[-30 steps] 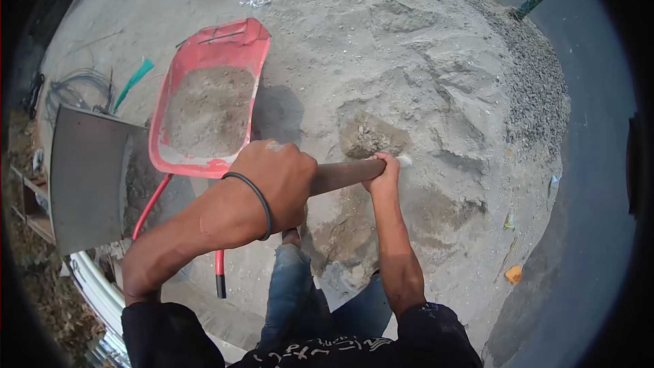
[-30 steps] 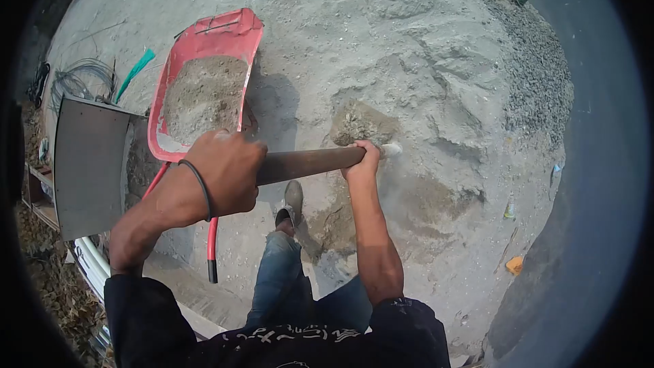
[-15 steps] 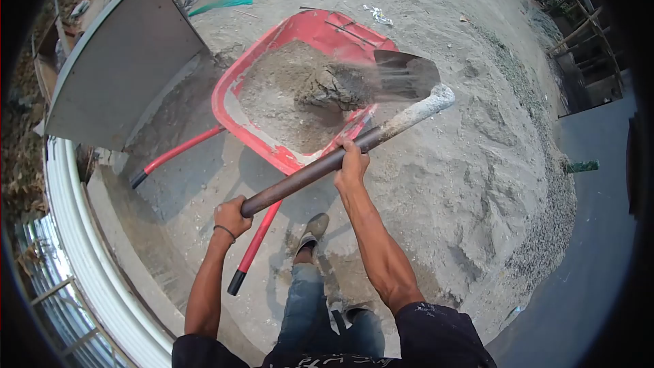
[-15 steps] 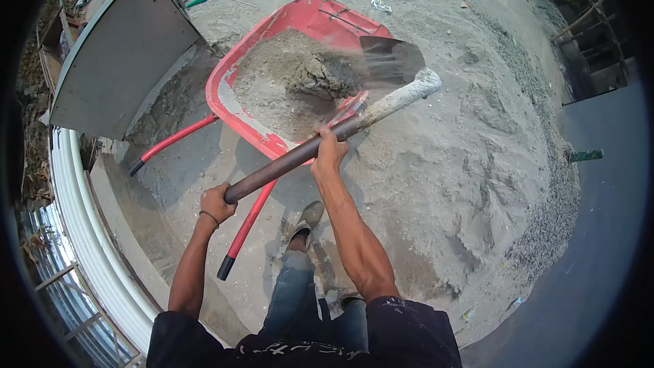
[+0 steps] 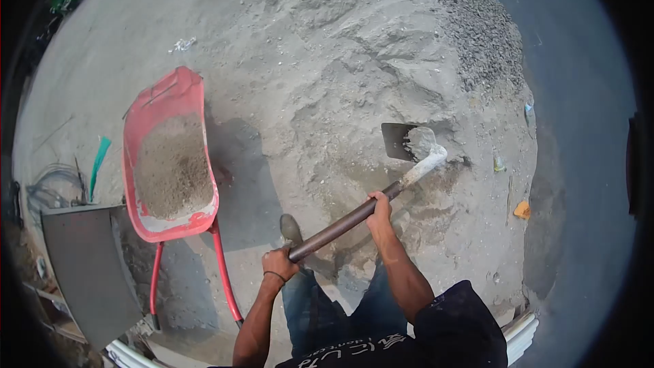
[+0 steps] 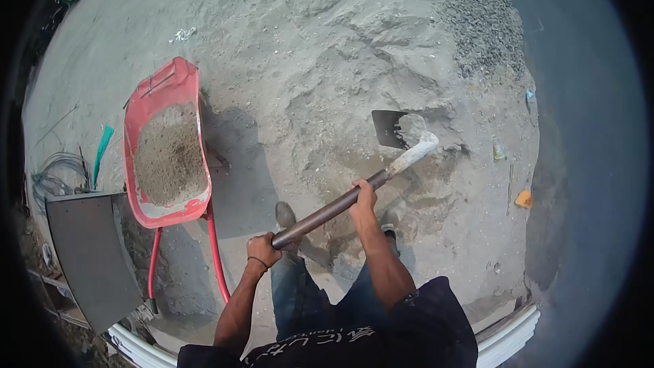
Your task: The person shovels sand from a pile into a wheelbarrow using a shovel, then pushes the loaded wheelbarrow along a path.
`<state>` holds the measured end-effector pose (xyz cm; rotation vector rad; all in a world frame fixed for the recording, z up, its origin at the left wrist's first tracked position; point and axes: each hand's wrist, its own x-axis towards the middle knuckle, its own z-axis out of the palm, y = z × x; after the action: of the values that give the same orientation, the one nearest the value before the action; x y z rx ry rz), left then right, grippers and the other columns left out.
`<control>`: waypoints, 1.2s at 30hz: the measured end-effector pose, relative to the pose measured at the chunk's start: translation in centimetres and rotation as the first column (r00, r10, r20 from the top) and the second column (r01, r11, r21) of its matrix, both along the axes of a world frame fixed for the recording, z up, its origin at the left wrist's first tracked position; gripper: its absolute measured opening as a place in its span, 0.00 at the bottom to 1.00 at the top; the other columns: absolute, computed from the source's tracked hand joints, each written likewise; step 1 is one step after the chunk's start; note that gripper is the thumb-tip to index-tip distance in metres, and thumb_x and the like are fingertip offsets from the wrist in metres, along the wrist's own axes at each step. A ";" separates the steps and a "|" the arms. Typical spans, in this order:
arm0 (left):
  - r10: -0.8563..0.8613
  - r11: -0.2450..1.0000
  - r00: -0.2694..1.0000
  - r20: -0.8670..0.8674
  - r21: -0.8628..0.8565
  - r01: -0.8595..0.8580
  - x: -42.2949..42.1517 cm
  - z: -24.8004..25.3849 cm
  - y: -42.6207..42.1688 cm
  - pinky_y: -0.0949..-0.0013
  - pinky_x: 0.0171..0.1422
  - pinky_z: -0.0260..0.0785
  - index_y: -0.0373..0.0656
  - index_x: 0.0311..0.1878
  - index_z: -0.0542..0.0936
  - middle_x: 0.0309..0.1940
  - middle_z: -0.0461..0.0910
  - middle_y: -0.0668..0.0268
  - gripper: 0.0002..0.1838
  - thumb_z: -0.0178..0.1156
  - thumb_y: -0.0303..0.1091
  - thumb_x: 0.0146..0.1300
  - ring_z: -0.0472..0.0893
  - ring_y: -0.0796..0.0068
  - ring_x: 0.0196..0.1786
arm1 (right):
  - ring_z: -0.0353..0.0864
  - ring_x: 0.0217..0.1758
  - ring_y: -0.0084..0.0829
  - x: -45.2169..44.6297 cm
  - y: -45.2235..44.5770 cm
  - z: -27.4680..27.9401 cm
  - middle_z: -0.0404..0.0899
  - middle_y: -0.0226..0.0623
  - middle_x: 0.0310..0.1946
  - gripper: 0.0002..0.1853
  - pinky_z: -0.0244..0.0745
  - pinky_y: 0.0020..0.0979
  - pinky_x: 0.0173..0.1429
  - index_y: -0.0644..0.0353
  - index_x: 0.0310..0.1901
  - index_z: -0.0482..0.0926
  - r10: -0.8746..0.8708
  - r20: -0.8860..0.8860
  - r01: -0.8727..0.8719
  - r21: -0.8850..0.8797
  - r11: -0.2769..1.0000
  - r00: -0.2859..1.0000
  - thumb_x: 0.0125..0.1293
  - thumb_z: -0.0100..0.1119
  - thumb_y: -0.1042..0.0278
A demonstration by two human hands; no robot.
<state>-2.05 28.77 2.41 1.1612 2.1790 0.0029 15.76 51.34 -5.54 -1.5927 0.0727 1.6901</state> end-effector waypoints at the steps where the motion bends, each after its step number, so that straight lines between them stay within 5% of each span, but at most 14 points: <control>1: -0.110 0.994 0.994 -0.001 -0.005 0.110 3.6 -1.8 2.3 0.56 0.36 0.72 0.46 0.26 0.78 0.21 0.78 0.56 0.11 0.63 0.40 0.38 0.79 0.54 0.28 | 0.67 0.23 0.32 5.5 0.3 -0.6 0.66 0.35 0.21 0.01 0.68 0.33 0.29 0.60 0.24 0.69 -0.053 0.089 0.059 -0.062 0.996 0.995 0.49 0.49 0.74; 4: -0.353 0.934 0.923 0.154 0.000 0.357 15.2 -5.3 10.8 0.57 0.35 0.72 0.46 0.25 0.77 0.22 0.79 0.57 0.10 0.62 0.38 0.37 0.79 0.55 0.28 | 0.67 0.21 0.32 22.7 2.6 -0.4 0.67 0.35 0.20 0.01 0.68 0.32 0.28 0.60 0.24 0.69 -0.274 0.278 0.283 0.010 0.959 0.921 0.50 0.49 0.74; 7: -0.614 0.788 0.699 0.366 0.330 0.520 28.2 -6.1 20.8 0.56 0.34 0.71 0.46 0.27 0.76 0.24 0.78 0.58 0.10 0.59 0.32 0.36 0.79 0.55 0.28 | 0.66 0.20 0.29 38.2 3.4 8.1 0.64 0.33 0.18 0.02 0.68 0.34 0.28 0.58 0.23 0.68 -0.611 0.339 0.522 0.321 0.790 0.716 0.48 0.50 0.74; 9: -0.744 0.659 0.534 0.402 0.576 0.484 37.8 -6.7 27.8 0.57 0.32 0.69 0.46 0.25 0.75 0.23 0.77 0.59 0.08 0.59 0.31 0.37 0.78 0.55 0.28 | 0.64 0.20 0.27 45.9 5.4 14.1 0.63 0.32 0.19 0.03 0.66 0.31 0.30 0.62 0.25 0.66 -0.766 0.363 0.550 0.540 0.637 0.531 0.50 0.50 0.77; 13: -0.846 0.524 0.238 0.478 0.662 0.536 54.5 -5.6 40.3 0.57 0.35 0.69 0.44 0.27 0.76 0.24 0.77 0.60 0.07 0.56 0.27 0.39 0.78 0.55 0.31 | 0.65 0.21 0.27 57.5 9.5 19.4 0.63 0.32 0.18 0.03 0.66 0.30 0.33 0.61 0.25 0.67 -0.882 0.422 0.425 0.773 0.471 0.211 0.52 0.50 0.76; 18: -0.795 0.559 0.272 0.542 0.482 0.675 62.8 -15.5 45.0 0.57 0.39 0.70 0.46 0.31 0.77 0.28 0.79 0.59 0.09 0.56 0.28 0.41 0.79 0.55 0.35 | 0.65 0.18 0.27 67.2 15.3 7.3 0.64 0.32 0.17 0.03 0.65 0.27 0.24 0.64 0.23 0.68 -0.885 0.441 0.498 0.740 0.453 0.149 0.49 0.51 0.79; 21: -0.680 0.648 0.425 0.598 0.217 0.731 59.1 -23.8 42.9 0.58 0.42 0.71 0.47 0.35 0.78 0.30 0.80 0.58 0.14 0.58 0.32 0.41 0.79 0.55 0.37 | 0.65 0.14 0.26 68.0 19.0 -8.2 0.65 0.32 0.15 0.04 0.64 0.27 0.20 0.63 0.22 0.68 -0.776 0.541 0.596 0.521 0.611 0.323 0.49 0.53 0.78; 23: -0.593 0.696 0.629 0.502 -0.073 0.715 54.6 -27.1 41.0 0.55 0.45 0.71 0.46 0.39 0.78 0.34 0.80 0.54 0.15 0.57 0.32 0.44 0.79 0.54 0.40 | 0.68 0.17 0.29 65.2 21.8 -23.1 0.68 0.33 0.17 0.04 0.65 0.31 0.24 0.64 0.24 0.70 -0.596 0.516 0.596 0.191 0.780 0.615 0.48 0.55 0.77; 26: -0.515 0.742 0.779 0.357 -0.270 0.614 52.2 -26.7 41.4 0.56 0.46 0.72 0.43 0.39 0.78 0.34 0.79 0.50 0.14 0.57 0.33 0.45 0.79 0.53 0.41 | 0.69 0.21 0.31 62.3 23.7 -31.0 0.67 0.34 0.21 0.07 0.66 0.32 0.27 0.63 0.30 0.70 -0.446 0.435 0.532 -0.093 0.842 0.782 0.48 0.56 0.75; 27: -0.470 0.760 0.811 0.349 -0.308 0.573 51.7 -24.9 42.3 0.56 0.46 0.72 0.41 0.38 0.79 0.34 0.79 0.48 0.14 0.58 0.33 0.46 0.79 0.52 0.41 | 0.69 0.23 0.31 59.8 25.3 -32.2 0.67 0.35 0.23 0.09 0.66 0.32 0.29 0.63 0.33 0.70 -0.357 0.368 0.451 -0.212 0.867 0.859 0.48 0.57 0.74; 31: -0.398 0.810 0.791 0.464 -0.227 0.541 57.5 -14.7 40.9 0.59 0.47 0.72 0.33 0.35 0.79 0.35 0.78 0.44 0.13 0.57 0.29 0.45 0.79 0.51 0.43 | 0.66 0.17 0.29 65.8 21.9 -25.9 0.64 0.28 0.17 0.08 0.66 0.29 0.24 0.55 0.21 0.65 -0.201 0.061 0.206 -0.100 0.973 0.978 0.47 0.54 0.68; 32: -0.443 0.764 0.728 0.523 -0.205 0.612 58.6 -12.9 40.8 0.60 0.48 0.72 0.31 0.36 0.78 0.36 0.78 0.46 0.14 0.57 0.27 0.44 0.79 0.53 0.44 | 0.67 0.19 0.27 68.4 19.5 -25.6 0.64 0.28 0.17 0.08 0.66 0.27 0.25 0.55 0.23 0.66 -0.121 0.045 0.122 -0.011 0.993 0.992 0.48 0.54 0.65; 33: -0.493 0.764 0.723 0.484 -0.156 0.626 58.7 -10.8 41.0 0.60 0.46 0.73 0.33 0.37 0.79 0.35 0.79 0.49 0.15 0.59 0.28 0.43 0.80 0.55 0.42 | 0.67 0.21 0.26 68.3 17.7 -24.9 0.63 0.28 0.18 0.07 0.65 0.25 0.26 0.54 0.23 0.67 -0.062 0.095 0.032 0.288 0.957 0.994 0.48 0.53 0.64; 36: -0.584 0.742 0.685 0.437 -0.056 0.668 55.8 -7.6 43.4 0.61 0.43 0.73 0.36 0.35 0.80 0.33 0.80 0.51 0.13 0.59 0.29 0.43 0.81 0.57 0.40 | 0.65 0.24 0.23 66.0 17.3 -22.9 0.65 0.29 0.20 0.10 0.66 0.25 0.30 0.55 0.26 0.70 -0.140 0.007 0.134 0.247 0.960 0.990 0.49 0.56 0.59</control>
<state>53.80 72.14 -5.14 1.5755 1.3009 -0.2683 81.75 68.63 -28.44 -1.3901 -0.0375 1.5086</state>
